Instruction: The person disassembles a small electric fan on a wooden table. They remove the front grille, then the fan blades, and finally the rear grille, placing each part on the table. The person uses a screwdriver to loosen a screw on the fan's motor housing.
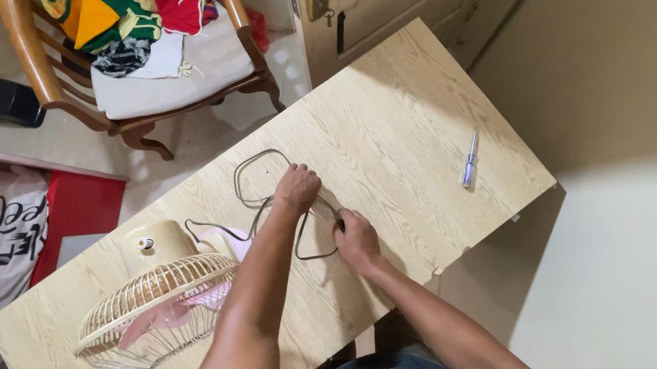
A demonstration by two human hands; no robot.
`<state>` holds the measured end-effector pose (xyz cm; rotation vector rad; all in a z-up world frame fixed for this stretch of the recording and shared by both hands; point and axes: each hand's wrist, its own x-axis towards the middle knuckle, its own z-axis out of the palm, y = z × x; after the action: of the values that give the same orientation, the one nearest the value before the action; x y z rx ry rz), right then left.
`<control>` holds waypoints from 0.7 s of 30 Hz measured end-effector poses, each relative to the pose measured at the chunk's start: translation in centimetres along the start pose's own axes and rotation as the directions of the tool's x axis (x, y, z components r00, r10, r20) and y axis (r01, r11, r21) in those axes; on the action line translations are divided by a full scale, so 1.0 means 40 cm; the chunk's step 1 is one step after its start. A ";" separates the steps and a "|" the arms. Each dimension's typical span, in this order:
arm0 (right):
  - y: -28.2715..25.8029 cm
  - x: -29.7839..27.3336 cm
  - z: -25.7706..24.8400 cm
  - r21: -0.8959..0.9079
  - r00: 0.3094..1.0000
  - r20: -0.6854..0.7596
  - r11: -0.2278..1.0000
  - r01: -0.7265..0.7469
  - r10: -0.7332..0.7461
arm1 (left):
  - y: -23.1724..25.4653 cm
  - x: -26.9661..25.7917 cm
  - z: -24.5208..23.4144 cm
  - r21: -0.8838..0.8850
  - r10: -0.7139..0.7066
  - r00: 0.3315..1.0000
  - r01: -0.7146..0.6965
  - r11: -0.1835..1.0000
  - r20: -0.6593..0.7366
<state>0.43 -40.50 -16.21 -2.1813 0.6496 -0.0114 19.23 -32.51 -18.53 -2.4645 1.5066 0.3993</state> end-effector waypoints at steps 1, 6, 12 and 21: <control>-0.005 -0.005 0.013 0.017 0.999 -0.032 1.000 0.024 -0.024 | -0.002 0.005 0.006 0.010 -0.013 1.000 0.013 1.000 -0.010; -0.001 -0.042 0.058 0.011 0.995 -0.062 0.996 0.084 -0.084 | 0.021 -0.010 0.021 0.037 -0.091 0.995 0.090 0.995 0.046; -0.016 -0.039 0.058 -0.044 0.995 -0.002 0.994 0.099 -0.099 | 0.038 -0.032 0.013 0.022 -0.212 0.977 0.213 0.977 -0.022; -0.076 -0.049 -0.010 -0.008 0.994 0.087 0.997 0.073 -0.072 | 0.053 -0.069 -0.012 -0.166 -0.281 0.959 0.271 0.948 -0.044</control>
<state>0.01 -38.35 -13.31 -2.2021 0.5231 0.0486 16.18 -31.32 -17.22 -2.7893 1.1658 0.3997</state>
